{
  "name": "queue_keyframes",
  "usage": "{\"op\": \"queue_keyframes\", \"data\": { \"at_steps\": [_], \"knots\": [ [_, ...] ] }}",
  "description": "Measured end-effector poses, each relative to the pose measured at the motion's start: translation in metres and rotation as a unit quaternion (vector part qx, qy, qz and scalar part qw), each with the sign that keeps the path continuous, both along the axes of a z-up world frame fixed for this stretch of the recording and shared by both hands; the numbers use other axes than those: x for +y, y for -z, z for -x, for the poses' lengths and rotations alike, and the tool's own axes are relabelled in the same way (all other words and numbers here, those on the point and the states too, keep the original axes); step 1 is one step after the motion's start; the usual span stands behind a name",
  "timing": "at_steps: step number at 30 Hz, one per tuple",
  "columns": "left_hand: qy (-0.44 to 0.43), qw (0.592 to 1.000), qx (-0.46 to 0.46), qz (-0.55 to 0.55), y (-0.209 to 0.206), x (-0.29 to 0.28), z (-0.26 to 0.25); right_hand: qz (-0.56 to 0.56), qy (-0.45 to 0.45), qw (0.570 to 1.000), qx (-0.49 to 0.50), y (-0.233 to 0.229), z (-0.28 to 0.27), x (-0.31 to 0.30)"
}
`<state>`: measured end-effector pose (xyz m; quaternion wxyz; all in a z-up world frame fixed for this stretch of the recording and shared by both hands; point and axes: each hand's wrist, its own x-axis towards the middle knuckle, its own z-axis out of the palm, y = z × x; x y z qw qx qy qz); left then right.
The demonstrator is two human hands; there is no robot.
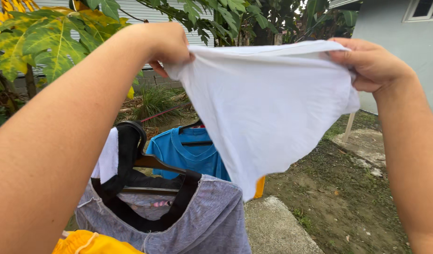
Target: The person takes various items of clothing from a basket, including socks, a patterned top, and a dress, and hangs them onto a clothesline using hangers.
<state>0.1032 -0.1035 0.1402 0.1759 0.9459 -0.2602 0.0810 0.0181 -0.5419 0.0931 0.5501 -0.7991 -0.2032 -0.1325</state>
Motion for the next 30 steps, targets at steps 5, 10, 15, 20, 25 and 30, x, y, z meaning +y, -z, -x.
{"op": "queue_keyframes", "data": {
  "at_steps": [5, 10, 15, 20, 25, 30],
  "knots": [
    [-0.089, 0.959, 0.019, 0.269, -0.027, 0.022, -0.036, 0.149, 0.022, 0.986, -0.072, -0.037, -0.009, 0.067],
    [0.054, 0.849, 0.069, 0.52, -0.054, 0.034, -0.066, -0.116, -0.109, 0.983, -0.09, -0.068, -0.024, 0.12],
    [-0.111, 0.875, -0.073, 0.466, -0.027, 0.062, -0.089, -0.208, -0.113, 0.971, 0.034, -0.032, -0.033, 0.172],
    [-0.265, 0.87, -0.185, 0.373, 0.01, 0.104, -0.087, -0.236, -0.112, 0.939, 0.221, 0.049, -0.063, 0.203],
    [-0.24, 0.961, 0.129, 0.055, 0.041, 0.086, -0.058, -0.18, -0.104, 0.934, 0.291, 0.118, -0.08, 0.202],
    [-0.207, 0.943, 0.233, -0.115, 0.038, 0.037, -0.034, 0.053, -0.066, 0.953, 0.292, 0.112, -0.062, 0.193]
  ]
}}
